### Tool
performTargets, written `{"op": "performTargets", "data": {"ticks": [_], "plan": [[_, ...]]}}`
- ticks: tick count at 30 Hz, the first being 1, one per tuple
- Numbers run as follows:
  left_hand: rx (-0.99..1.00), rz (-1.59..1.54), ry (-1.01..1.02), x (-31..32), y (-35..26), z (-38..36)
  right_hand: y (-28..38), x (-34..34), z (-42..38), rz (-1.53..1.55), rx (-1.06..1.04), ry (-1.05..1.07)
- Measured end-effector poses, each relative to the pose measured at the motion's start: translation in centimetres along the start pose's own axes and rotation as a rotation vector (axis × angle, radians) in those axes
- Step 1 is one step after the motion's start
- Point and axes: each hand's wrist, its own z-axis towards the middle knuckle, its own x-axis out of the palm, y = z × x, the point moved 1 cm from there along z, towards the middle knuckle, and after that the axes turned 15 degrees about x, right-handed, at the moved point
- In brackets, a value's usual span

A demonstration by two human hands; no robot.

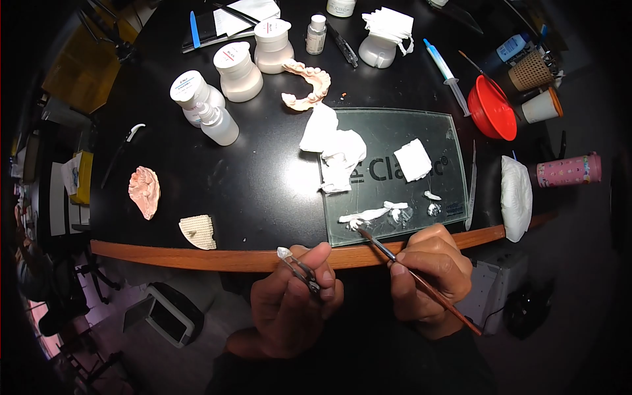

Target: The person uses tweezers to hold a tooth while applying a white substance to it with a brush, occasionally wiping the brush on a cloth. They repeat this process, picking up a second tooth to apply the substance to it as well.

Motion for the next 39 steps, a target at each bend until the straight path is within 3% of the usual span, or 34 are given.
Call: {"op": "performTargets", "data": {"ticks": [16, 27, 39], "plan": [[-0.040, 0.077, -0.011, 0.5, -0.2, 0.1, 0.2, 0.1, 0.1, -0.013, -0.010, 0.003], [0.006, -0.044, -0.016, 0.3, 0.0, -0.1, 1.8, 1.7, -0.5, 0.113, -0.149, 0.023], [0.011, 0.029, 0.004, 0.3, -0.2, 0.1, 1.6, 3.8, -0.1, 0.185, -0.208, 0.001]]}}
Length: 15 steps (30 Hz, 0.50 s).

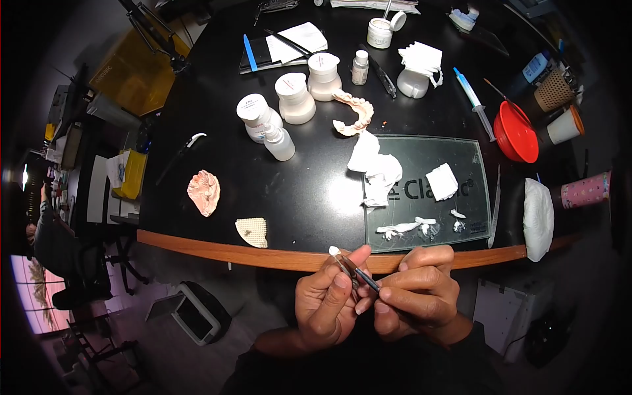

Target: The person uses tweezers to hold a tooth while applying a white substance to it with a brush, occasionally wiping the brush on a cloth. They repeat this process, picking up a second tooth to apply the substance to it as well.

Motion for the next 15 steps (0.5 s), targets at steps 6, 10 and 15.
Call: {"op": "performTargets", "data": {"ticks": [6, 10, 15], "plan": [[0.001, -0.007, 0.004, -0.11, 0.01, -0.06, -0.06, 0.03, -0.12, -0.021, -0.003, 0.019], [0.002, -0.012, 0.016, -0.14, -0.01, -0.01, -0.14, 0.13, -0.16, -0.009, 0.000, 0.018], [0.001, -0.016, 0.035, -0.24, -0.02, -0.03, -0.04, 0.05, -0.01, -0.011, -0.002, 0.024]]}}
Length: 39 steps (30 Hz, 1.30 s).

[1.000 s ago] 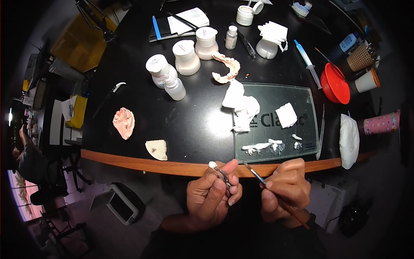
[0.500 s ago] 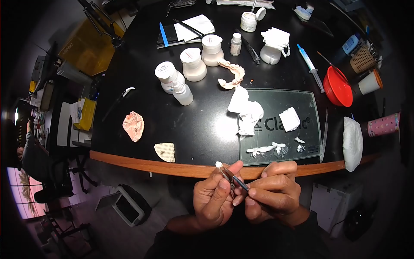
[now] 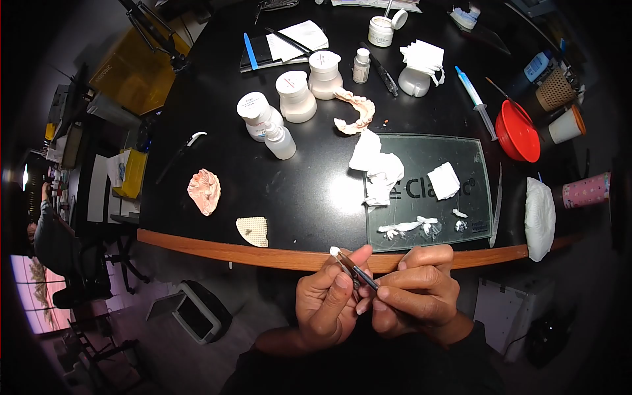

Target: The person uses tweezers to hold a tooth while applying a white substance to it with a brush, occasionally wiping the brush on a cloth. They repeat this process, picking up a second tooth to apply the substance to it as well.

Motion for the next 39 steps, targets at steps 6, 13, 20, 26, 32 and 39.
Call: {"op": "performTargets", "data": {"ticks": [6, 13, 20, 26, 32, 39], "plan": [[-0.017, 0.008, -0.030, 0.0, 0.0, -0.1, 0.1, -0.2, 0.1, 0.004, 0.006, 0.009], [-0.028, -0.036, -0.048, -0.1, -0.2, -0.1, -0.8, -5.8, 0.5, -0.230, -0.014, -0.280], [-0.012, 0.083, -0.043, 0.4, -0.2, 0.1, -4.0, -17.8, -1.3, -0.577, 0.443, -0.756], [0.001, 0.099, -0.045, 0.3, 0.1, 0.1, -4.3, -20.3, -3.0, -0.774, 0.563, -0.820], [-0.027, 0.078, -0.053, 0.8, 0.4, 0.1, -2.8, -15.6, -1.6, -0.380, 0.291, -0.766], [-0.005, -0.089, -0.033, 0.0, 0.4, 0.0, 0.7, -3.9, -0.8, -0.080, 0.080, -0.097]]}}
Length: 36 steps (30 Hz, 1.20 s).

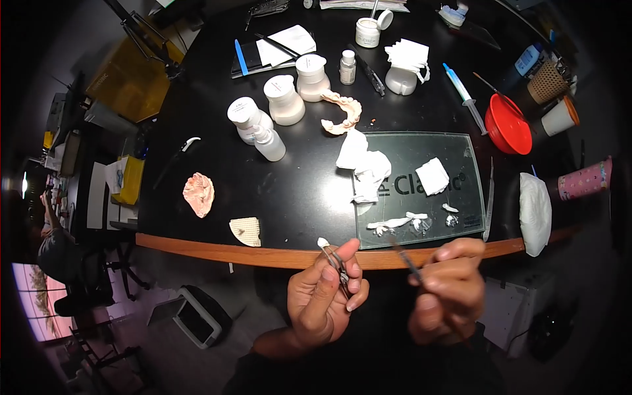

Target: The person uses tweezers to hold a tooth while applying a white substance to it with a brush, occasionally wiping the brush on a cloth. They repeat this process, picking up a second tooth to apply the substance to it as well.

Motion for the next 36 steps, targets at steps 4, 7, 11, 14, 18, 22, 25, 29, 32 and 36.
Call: {"op": "performTargets", "data": {"ticks": [4, 7, 11, 14, 18, 22, 25, 29, 32, 36], "plan": [[-0.029, 0.022, -0.001, 0.0, -0.4, 0.0, 0.6, 2.4, 0.8, 0.017, -0.040, 0.037], [-0.026, -0.013, 0.002, -0.3, -0.6, -0.2, -0.2, 2.0, 2.5, -0.056, -0.059, -0.017], [-0.020, 0.000, -0.008, -0.2, -0.7, 0.0, -2.0, 0.9, 5.4, -0.196, 0.061, -0.087], [-0.016, 0.005, 0.007, -0.3, -0.7, 0.2, -2.9, -1.4, 6.5, -0.318, 0.198, -0.221], [-0.008, 0.034, 0.020, -0.2, -0.6, 0.2, -3.9, -1.9, 7.3, -0.406, 0.340, -0.203], [-0.018, 0.056, 0.016, 0.0, -0.6, 0.3, -3.9, -1.0, 8.1, -0.478, 0.276, -0.133], [-0.031, 0.093, 0.005, 0.2, -0.6, 0.3, -3.7, -0.6, 8.3, -0.423, 0.323, -0.101], [-0.039, 0.090, -0.010, 0.2, -0.7, 0.3, -3.5, 0.3, 7.7, -0.289, 0.274, -0.118], [-0.032, 0.074, -0.011, 0.2, -0.6, 0.3, -1.6, 1.2, 6.6, 0.033, 0.199, -0.062], [-0.010, 0.051, -0.003, 0.0, -0.4, 0.1, 0.2, 2.8, 5.0, 0.319, 0.126, 0.087]]}}
